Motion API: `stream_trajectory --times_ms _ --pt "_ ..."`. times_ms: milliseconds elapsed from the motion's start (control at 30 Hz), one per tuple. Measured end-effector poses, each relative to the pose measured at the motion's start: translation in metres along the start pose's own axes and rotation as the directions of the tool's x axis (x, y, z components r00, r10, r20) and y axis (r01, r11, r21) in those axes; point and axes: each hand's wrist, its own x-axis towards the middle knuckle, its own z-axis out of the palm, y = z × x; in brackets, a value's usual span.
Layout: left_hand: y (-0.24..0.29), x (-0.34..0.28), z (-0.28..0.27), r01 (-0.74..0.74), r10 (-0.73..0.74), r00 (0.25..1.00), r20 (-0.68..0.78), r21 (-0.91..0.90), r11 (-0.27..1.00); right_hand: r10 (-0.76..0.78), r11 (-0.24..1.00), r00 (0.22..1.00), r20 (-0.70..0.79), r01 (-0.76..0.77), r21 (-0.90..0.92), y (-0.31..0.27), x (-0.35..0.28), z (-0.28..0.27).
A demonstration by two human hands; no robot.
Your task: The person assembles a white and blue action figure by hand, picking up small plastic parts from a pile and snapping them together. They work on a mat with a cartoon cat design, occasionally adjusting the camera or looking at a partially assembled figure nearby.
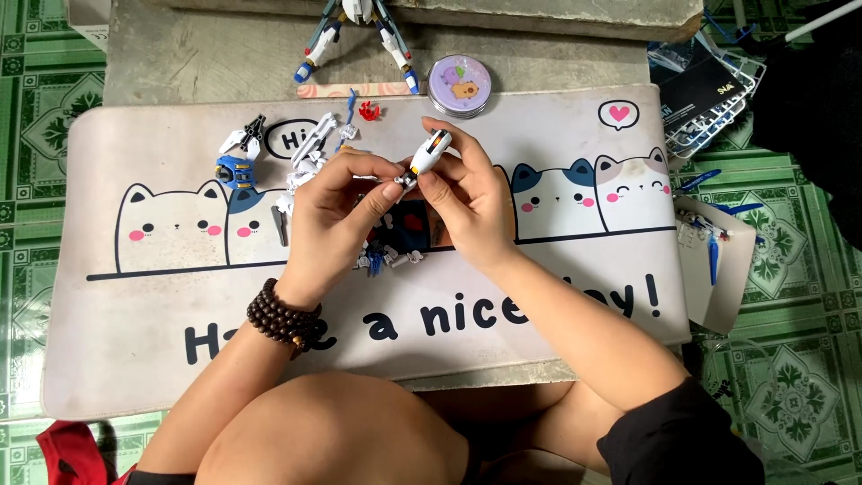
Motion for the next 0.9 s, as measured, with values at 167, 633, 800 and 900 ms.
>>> stream_trajectory --times_ms 167,633,800,900 --pt "0.0 0.0 -0.005 0.018 -0.018 1.0 -0.008 0.012 1.0 -0.023 0.991 0.998 -0.065 0.015 -0.132 0.011 -0.002 -0.003" --pt "-0.008 -0.001 -0.01 0.102 -0.093 0.995 -0.045 0.315 0.944 -0.143 0.954 0.988 -0.061 0.122 -0.273 0.008 -0.007 0.002" --pt "-0.006 -0.003 -0.009 0.074 -0.066 0.997 -0.037 0.324 0.943 -0.173 0.935 0.985 -0.014 0.16 -0.316 -0.002 -0.009 0.003" --pt "0.0 -0.002 -0.009 0.086 -0.08 0.996 -0.031 0.327 0.941 -0.168 0.942 0.986 -0.009 0.158 -0.296 0.005 -0.009 0.001"
